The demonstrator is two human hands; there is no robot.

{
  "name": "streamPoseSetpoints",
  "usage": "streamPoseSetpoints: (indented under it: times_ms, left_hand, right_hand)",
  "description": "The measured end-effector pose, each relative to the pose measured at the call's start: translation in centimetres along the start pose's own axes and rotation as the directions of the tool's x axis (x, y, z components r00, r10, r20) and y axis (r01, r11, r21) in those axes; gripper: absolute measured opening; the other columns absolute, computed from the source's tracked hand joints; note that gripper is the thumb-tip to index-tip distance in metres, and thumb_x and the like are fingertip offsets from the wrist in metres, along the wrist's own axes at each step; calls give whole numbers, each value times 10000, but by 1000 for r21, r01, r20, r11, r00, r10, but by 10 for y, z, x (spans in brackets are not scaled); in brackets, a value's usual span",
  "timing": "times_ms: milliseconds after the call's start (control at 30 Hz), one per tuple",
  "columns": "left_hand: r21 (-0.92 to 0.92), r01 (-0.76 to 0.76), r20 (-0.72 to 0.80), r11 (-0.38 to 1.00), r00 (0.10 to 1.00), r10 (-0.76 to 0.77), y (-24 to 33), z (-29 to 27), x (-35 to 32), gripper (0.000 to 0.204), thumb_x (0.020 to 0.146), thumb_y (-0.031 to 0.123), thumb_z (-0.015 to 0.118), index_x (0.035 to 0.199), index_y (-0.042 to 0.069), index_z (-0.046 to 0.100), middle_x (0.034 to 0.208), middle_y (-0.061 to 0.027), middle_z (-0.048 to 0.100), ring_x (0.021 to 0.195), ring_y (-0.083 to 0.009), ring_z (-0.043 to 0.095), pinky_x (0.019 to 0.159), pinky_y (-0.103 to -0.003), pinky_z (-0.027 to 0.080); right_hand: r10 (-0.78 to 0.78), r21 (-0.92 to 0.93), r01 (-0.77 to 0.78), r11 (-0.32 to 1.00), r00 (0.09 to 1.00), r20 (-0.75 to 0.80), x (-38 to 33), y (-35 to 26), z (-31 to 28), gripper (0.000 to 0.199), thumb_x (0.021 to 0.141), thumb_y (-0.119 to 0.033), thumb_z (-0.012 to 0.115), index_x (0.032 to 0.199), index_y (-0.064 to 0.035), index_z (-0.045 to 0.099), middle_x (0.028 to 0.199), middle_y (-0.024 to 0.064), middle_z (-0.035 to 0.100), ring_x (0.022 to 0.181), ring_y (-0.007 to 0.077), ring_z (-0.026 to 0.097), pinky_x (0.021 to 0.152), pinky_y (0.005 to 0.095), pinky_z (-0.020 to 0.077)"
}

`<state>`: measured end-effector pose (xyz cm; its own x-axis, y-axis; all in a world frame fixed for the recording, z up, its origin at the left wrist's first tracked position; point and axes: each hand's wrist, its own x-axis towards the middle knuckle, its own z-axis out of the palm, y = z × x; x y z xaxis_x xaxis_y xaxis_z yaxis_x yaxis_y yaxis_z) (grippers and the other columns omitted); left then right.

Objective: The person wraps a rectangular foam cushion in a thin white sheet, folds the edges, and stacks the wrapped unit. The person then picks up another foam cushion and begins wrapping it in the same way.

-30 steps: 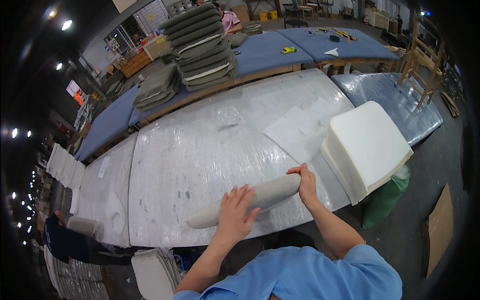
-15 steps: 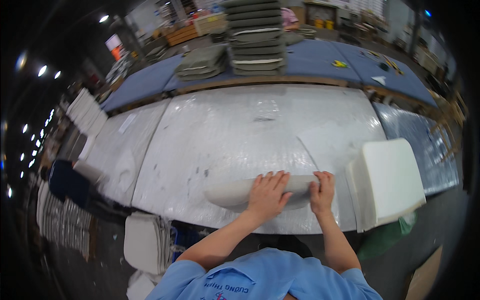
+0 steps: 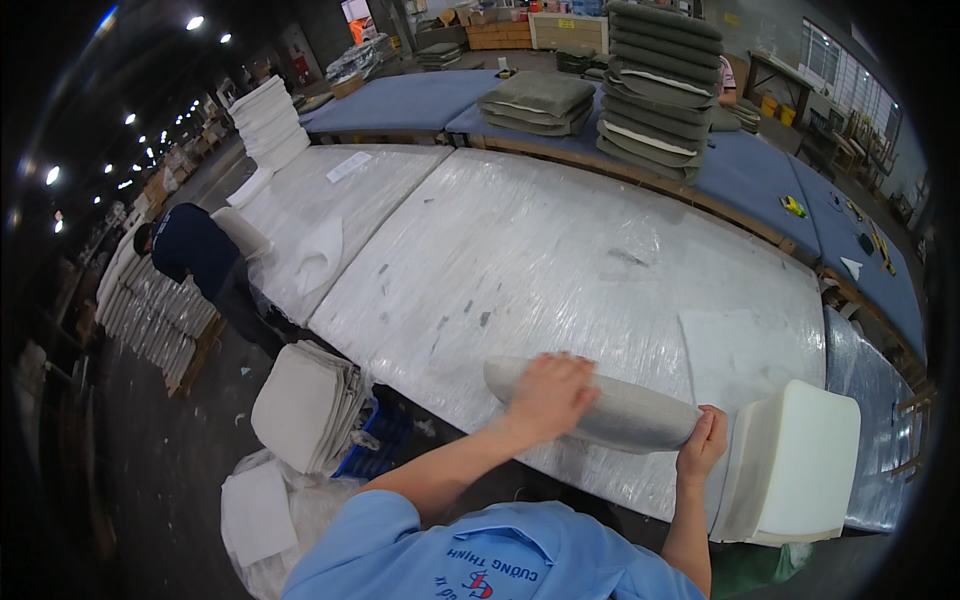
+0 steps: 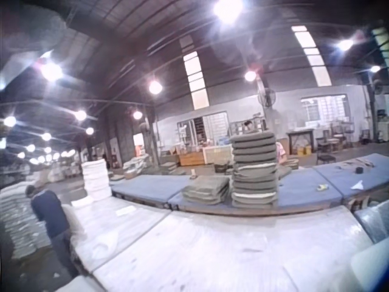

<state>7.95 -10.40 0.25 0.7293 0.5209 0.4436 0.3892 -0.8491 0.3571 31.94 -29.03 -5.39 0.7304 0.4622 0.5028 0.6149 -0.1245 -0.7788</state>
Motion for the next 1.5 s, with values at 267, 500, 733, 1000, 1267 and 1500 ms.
streamPoseSetpoints:
  times_ms: [267, 500, 733, 1000, 1267, 1500]
  left_hand:
    - [-474, 407, -73, 780, 865, -496, -91, -19, -37, 300, 1041, 234, 530, 989, 12, 725, 918, -165, 718, 850, -316, 679, 786, -393, 527]
    - [-781, 463, 108, 419, 761, -639, -103, -6, -40, 350, 1071, 231, 505, 956, -18, 722, 878, -75, 723, 823, -146, 646, 782, -320, 504]
    - [-788, 537, 228, 300, 709, -668, -84, -12, -75, 358, 1065, 218, 531, 914, -36, 734, 912, -72, 737, 880, -136, 650, 849, -299, 499]
    - [-345, 729, 904, 591, 427, 1, -66, -63, -96, 483, 1066, 329, 552, 1451, 38, 575, 1502, -141, 561, 1406, -255, 500, 1182, -349, 357]
    - [-242, 415, 961, 877, 229, 157, -59, 129, -64, 708, 1093, 499, 335, 1634, 50, 247, 1712, -153, 212, 1577, -343, 198, 1288, -400, 165]
    - [49, 363, 960, 930, 240, -144, -19, 186, -28, 700, 1077, 505, 264, 1644, 94, 234, 1726, -105, 187, 1586, -331, 172, 1283, -477, 165]
  right_hand:
    - [-38, 6, 38, 999, 999, 22, 6, -2, 4, 252, 1042, -150, 479, 989, 22, 655, 934, 142, 662, 835, 252, 629, 798, 354, 499]
    - [76, 73, -75, 994, 997, -7, 8, -2, 4, 300, 1060, -174, 465, 942, 25, 656, 863, 125, 658, 813, 220, 616, 780, 344, 488]
    - [369, 327, -371, 869, 927, 70, -15, 14, -26, 274, 1059, -185, 529, 889, -7, 649, 863, 48, 657, 859, 117, 573, 801, 284, 447]
    - [470, 289, -614, 734, 767, 437, -79, 4, -90, 168, 1023, -145, 612, 923, -20, 663, 931, 41, 686, 905, 122, 608, 874, 283, 461]
    - [487, -252, -594, 764, 273, 829, 8, 67, 18, 315, 998, -293, 644, 1055, 4, 733, 861, 48, 706, 797, 105, 648, 756, 281, 525]
    - [455, -513, -7, 858, 473, 754, -1, 158, 153, 282, 924, -207, 655, 1180, -108, 718, 1150, 161, 739, 1029, 355, 695, 901, 428, 550]
